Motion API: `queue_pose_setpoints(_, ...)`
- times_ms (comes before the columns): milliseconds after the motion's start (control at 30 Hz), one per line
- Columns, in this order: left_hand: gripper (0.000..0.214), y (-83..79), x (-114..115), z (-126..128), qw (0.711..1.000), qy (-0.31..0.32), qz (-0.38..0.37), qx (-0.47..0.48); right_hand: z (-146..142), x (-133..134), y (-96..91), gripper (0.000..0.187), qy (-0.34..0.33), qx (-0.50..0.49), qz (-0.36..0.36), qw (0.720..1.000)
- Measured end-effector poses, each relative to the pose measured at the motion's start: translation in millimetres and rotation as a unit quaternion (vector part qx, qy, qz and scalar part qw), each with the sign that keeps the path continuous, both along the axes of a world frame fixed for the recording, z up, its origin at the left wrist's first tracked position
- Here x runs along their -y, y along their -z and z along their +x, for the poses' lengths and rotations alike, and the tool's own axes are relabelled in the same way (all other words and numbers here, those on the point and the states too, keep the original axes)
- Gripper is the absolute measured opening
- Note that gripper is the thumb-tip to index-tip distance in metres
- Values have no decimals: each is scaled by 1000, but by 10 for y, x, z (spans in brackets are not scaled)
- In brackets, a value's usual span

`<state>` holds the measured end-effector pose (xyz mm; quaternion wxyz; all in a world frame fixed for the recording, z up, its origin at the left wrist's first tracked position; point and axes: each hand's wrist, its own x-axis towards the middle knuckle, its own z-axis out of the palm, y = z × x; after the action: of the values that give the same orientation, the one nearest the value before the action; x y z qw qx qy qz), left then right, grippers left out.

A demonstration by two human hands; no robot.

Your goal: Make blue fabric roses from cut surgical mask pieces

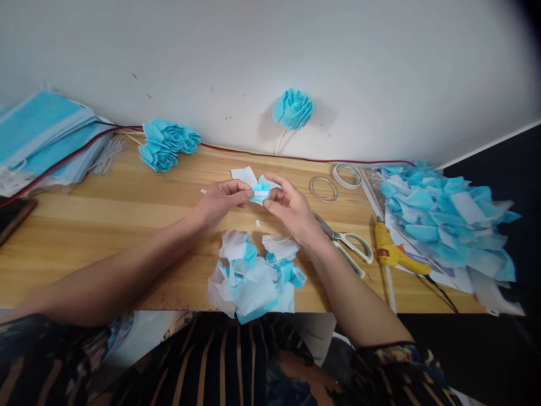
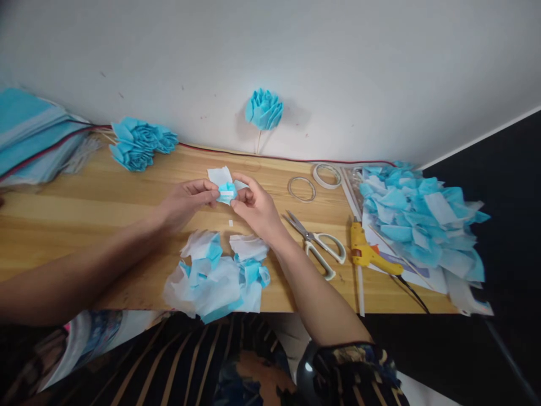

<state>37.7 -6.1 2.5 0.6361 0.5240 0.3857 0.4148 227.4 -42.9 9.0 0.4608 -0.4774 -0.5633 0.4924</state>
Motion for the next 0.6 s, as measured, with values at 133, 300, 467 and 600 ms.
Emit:
queue_pose_setpoints(133,21,2,-9,-6,1000,-21,6,-9,26,8,-51,44,2,-45,-8,999)
queue_pose_setpoints(300,20,-3,-1,1,999,-5,20,-28,59,-17,-39,37,43,-55,11,998)
queue_pose_setpoints(467,23,3,8,2,999,19,28,-40,59,-31,-3,35,40,-36,25,998)
queue_pose_setpoints(600,23,11,10,3,998,26,32,-41,54,-31,5,34,45,-32,28,998)
